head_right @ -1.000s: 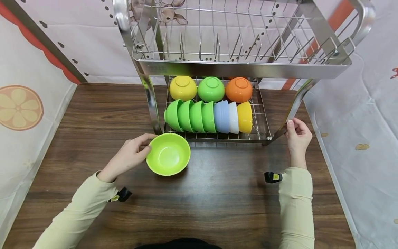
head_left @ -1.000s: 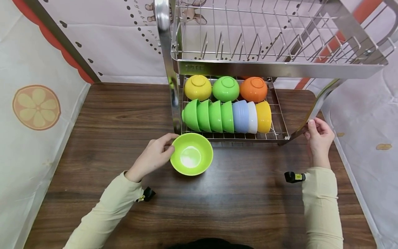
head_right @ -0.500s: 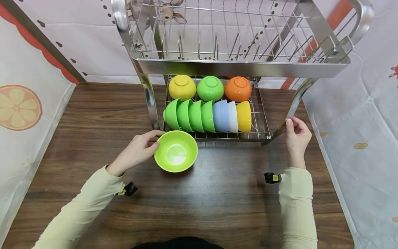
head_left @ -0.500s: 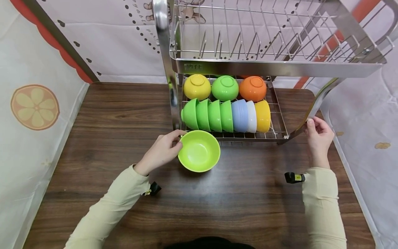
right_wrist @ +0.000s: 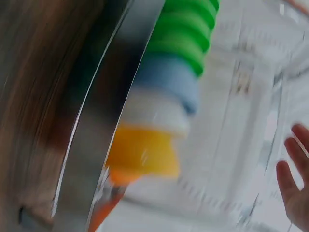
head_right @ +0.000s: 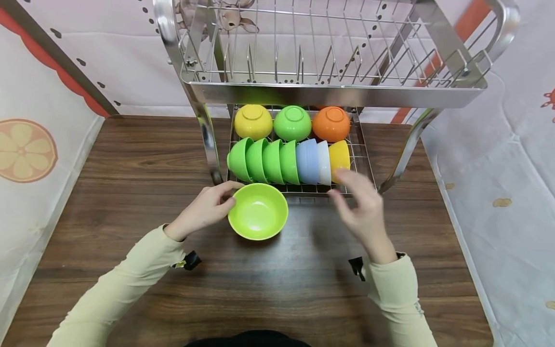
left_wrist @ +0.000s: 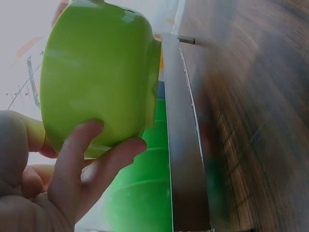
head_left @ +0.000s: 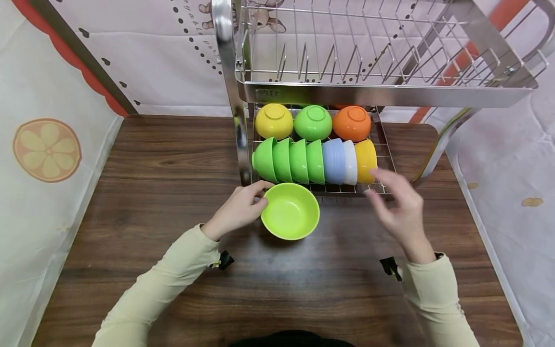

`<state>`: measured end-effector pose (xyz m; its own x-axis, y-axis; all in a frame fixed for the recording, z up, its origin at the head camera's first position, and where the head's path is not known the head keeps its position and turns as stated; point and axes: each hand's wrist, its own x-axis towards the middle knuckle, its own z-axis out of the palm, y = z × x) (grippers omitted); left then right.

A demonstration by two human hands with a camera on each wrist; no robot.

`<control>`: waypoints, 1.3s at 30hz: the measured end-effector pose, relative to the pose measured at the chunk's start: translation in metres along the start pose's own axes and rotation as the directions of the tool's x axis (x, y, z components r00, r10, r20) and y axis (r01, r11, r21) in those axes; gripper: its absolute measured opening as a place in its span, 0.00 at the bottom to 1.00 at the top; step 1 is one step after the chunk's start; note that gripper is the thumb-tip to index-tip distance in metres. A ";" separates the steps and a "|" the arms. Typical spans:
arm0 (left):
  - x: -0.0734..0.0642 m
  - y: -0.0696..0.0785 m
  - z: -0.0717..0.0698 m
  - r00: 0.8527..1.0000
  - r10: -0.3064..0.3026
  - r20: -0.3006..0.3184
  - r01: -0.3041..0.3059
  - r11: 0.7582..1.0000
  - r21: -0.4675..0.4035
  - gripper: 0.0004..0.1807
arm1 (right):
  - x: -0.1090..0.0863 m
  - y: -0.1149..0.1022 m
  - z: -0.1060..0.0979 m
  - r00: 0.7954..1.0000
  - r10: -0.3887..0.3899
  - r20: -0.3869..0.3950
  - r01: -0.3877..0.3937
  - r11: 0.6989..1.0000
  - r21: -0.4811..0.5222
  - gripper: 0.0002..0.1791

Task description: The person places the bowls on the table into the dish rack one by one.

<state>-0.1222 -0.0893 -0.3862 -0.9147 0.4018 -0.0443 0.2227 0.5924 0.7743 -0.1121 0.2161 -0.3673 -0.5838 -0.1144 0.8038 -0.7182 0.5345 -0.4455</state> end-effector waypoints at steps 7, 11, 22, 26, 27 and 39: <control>0.005 0.004 0.006 0.999 0.031 0.007 -0.031 0.999 0.006 0.19 | -0.008 -0.034 0.025 0.829 -0.353 0.433 0.338 0.934 0.115 0.17; 0.007 0.005 0.007 0.999 0.043 0.008 -0.043 0.999 0.018 0.19 | -0.017 -0.044 0.031 0.719 -0.375 0.585 0.393 0.914 0.103 0.17; 0.007 0.009 0.008 0.997 0.067 0.036 -0.068 0.998 0.014 0.19 | -0.028 -0.047 0.041 0.627 -0.386 0.677 0.457 0.886 0.082 0.15; 0.008 0.010 0.009 0.998 0.059 0.033 -0.059 0.998 0.015 0.19 | -0.031 -0.046 0.042 0.643 -0.398 0.654 0.464 0.882 0.081 0.16; 0.008 0.010 0.009 0.998 0.057 0.033 -0.058 0.998 0.013 0.18 | -0.031 -0.045 0.042 0.651 -0.400 0.645 0.466 0.881 0.076 0.16; 0.013 0.013 0.012 0.997 0.072 0.029 -0.072 0.997 -0.020 0.17 | -0.032 -0.046 0.040 0.724 -0.394 0.566 0.452 0.891 0.041 0.12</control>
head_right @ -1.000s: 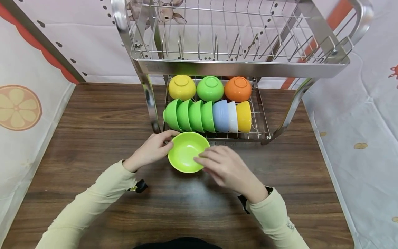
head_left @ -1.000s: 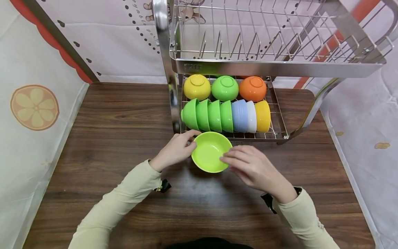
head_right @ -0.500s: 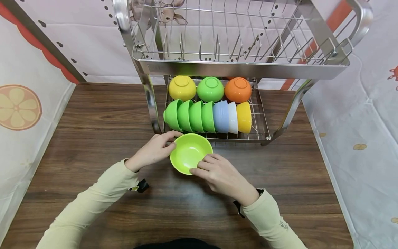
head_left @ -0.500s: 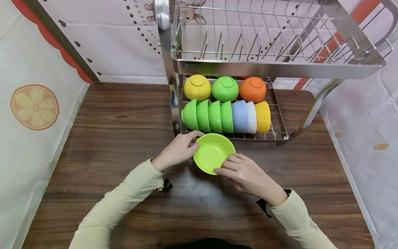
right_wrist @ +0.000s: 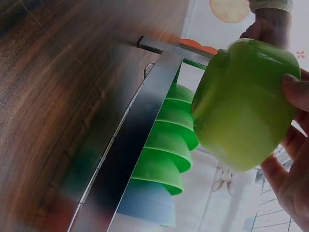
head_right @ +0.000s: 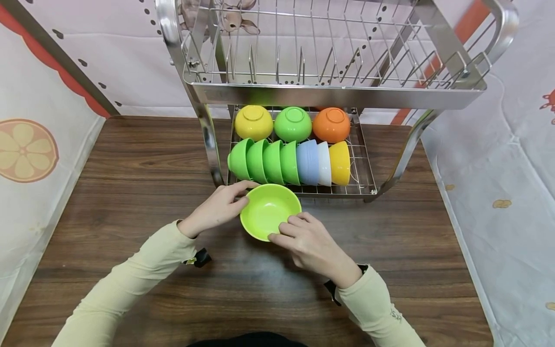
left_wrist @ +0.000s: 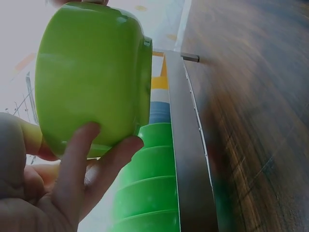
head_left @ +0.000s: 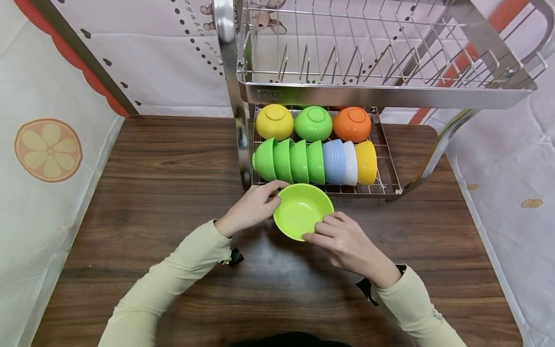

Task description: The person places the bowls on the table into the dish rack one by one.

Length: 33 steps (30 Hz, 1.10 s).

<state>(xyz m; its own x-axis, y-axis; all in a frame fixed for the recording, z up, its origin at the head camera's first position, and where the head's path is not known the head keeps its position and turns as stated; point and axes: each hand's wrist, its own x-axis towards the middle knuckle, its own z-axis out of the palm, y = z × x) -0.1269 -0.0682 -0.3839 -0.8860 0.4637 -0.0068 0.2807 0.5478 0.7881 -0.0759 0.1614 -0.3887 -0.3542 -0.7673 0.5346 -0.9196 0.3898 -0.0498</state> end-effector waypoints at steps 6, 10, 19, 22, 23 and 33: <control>-0.002 0.001 -0.001 1.000 0.011 0.020 -0.009 0.994 -0.109 0.18 | -0.001 0.001 -0.002 0.995 0.028 -0.096 -0.022 0.997 0.069 0.11; -0.004 0.004 -0.004 0.998 0.062 -0.021 -0.064 0.988 -0.139 0.19 | -0.004 0.003 -0.006 0.982 0.071 -0.175 -0.048 0.989 0.137 0.15; -0.019 0.008 -0.033 0.924 0.210 -0.321 -0.214 0.977 0.024 0.15 | -0.027 0.025 -0.027 0.880 0.318 -0.353 -0.168 0.903 0.394 0.18; -0.023 0.007 -0.045 0.897 0.200 -0.395 -0.197 0.979 0.049 0.15 | -0.038 0.032 -0.037 0.820 0.437 -0.369 -0.242 0.850 0.468 0.18; -0.023 0.006 -0.049 0.888 0.191 -0.419 -0.186 0.981 0.052 0.15 | -0.041 0.034 -0.040 0.798 0.475 -0.371 -0.268 0.831 0.488 0.17; -0.017 -0.017 -0.063 0.854 0.069 -0.515 -0.069 0.997 0.018 0.24 | -0.056 0.052 -0.055 0.520 0.737 -0.432 -0.212 0.601 0.770 0.07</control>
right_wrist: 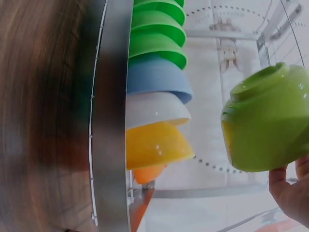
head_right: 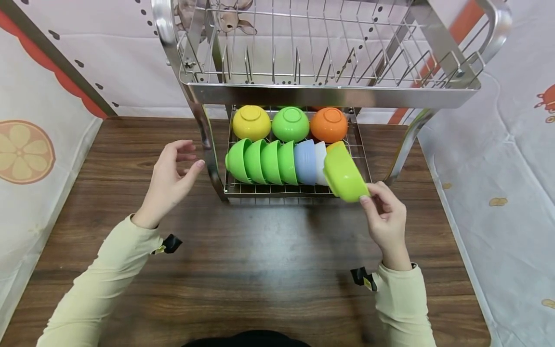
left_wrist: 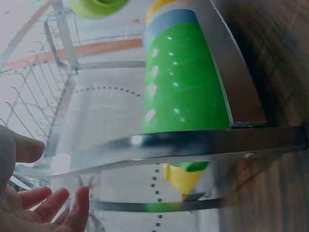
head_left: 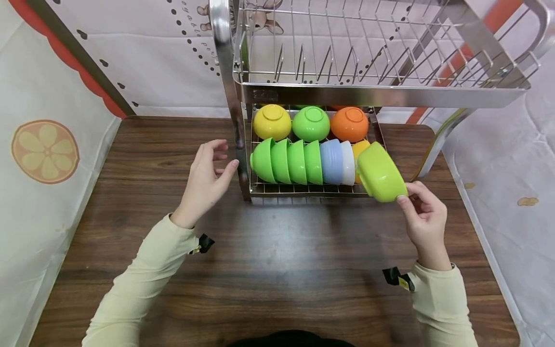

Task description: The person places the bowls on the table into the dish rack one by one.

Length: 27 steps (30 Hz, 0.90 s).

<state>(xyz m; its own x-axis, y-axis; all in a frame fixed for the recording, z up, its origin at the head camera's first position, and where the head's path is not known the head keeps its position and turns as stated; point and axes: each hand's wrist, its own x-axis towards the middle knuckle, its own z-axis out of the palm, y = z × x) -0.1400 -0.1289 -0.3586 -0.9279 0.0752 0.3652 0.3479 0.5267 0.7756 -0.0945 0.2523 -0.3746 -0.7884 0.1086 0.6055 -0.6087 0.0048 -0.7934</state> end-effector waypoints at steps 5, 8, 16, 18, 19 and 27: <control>0.002 -0.012 0.007 0.998 -0.035 0.051 0.036 0.999 -0.032 0.24 | 0.007 0.009 -0.004 0.980 0.052 -0.194 -0.007 0.974 0.228 0.08; 0.003 -0.016 0.012 0.996 -0.038 0.080 0.044 0.996 -0.073 0.23 | 0.010 0.015 -0.006 0.955 0.108 -0.278 0.010 0.920 0.391 0.07; 0.005 -0.020 0.019 0.995 -0.050 0.083 0.059 0.993 -0.101 0.23 | 0.014 0.032 -0.012 0.877 0.276 -0.394 -0.029 0.848 0.530 0.06; 0.005 -0.021 0.019 0.995 -0.056 0.083 0.063 0.995 -0.080 0.23 | 0.015 0.037 -0.013 0.854 0.310 -0.418 -0.046 0.844 0.534 0.07; 0.005 -0.021 0.019 0.995 -0.058 0.083 0.064 0.995 -0.070 0.23 | 0.016 0.039 -0.013 0.844 0.322 -0.429 -0.053 0.846 0.530 0.07; 0.005 -0.022 0.020 0.994 -0.065 0.083 0.070 0.996 -0.058 0.24 | 0.019 0.055 -0.012 0.786 0.391 -0.478 -0.082 0.834 0.546 0.06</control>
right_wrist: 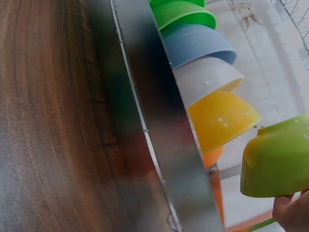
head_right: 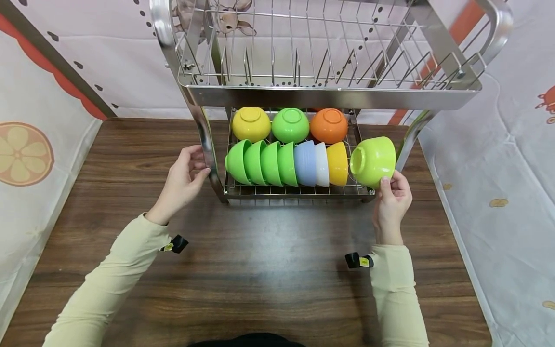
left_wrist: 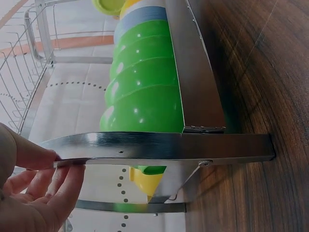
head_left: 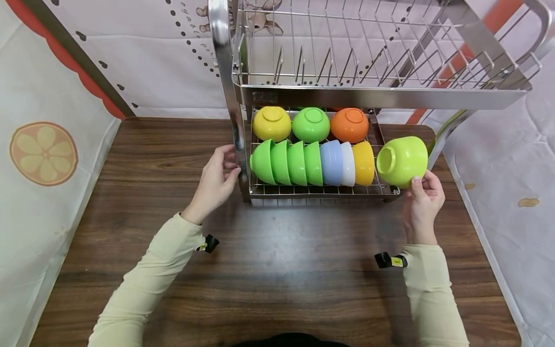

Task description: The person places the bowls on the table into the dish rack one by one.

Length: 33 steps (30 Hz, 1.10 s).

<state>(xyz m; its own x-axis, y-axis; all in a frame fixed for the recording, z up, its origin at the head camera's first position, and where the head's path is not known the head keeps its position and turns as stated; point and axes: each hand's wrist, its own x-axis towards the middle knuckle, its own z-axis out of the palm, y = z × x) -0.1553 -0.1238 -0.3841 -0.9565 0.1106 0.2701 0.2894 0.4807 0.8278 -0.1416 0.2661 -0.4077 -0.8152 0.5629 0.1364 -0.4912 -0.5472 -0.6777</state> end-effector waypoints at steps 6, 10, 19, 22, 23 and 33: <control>0.000 0.000 0.000 1.000 -0.010 0.003 0.010 1.000 -0.007 0.24 | 0.003 0.012 -0.006 0.998 0.048 -0.034 -0.049 0.998 -0.032 0.05; 0.000 0.001 0.000 1.000 -0.010 0.005 0.010 1.000 -0.009 0.24 | 0.005 0.017 -0.008 0.997 0.071 -0.030 -0.072 0.996 -0.054 0.05; 0.000 -0.001 0.001 1.000 -0.003 0.004 0.003 1.000 -0.002 0.24 | 0.013 0.022 -0.007 0.972 0.230 -0.036 -0.233 0.968 -0.090 0.05; 0.000 -0.001 0.001 1.000 0.003 0.003 -0.003 1.000 -0.002 0.24 | 0.016 0.023 -0.007 0.954 0.296 -0.045 -0.300 0.947 -0.114 0.05; 0.000 -0.001 0.001 1.000 0.004 0.003 -0.004 1.000 -0.002 0.24 | 0.016 0.023 -0.007 0.948 0.315 -0.045 -0.319 0.940 -0.119 0.05; 0.001 -0.001 0.000 1.000 0.024 0.006 -0.024 1.000 0.007 0.24 | 0.019 0.025 -0.004 0.921 0.380 -0.087 -0.389 0.897 -0.209 0.07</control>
<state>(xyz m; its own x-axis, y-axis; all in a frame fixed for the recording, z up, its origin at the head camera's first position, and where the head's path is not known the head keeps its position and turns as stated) -0.1570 -0.1239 -0.3851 -0.9493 0.1273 0.2873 0.3123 0.4841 0.8174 -0.1680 0.2652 -0.4252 -0.9106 0.3648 -0.1945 -0.0593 -0.5809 -0.8118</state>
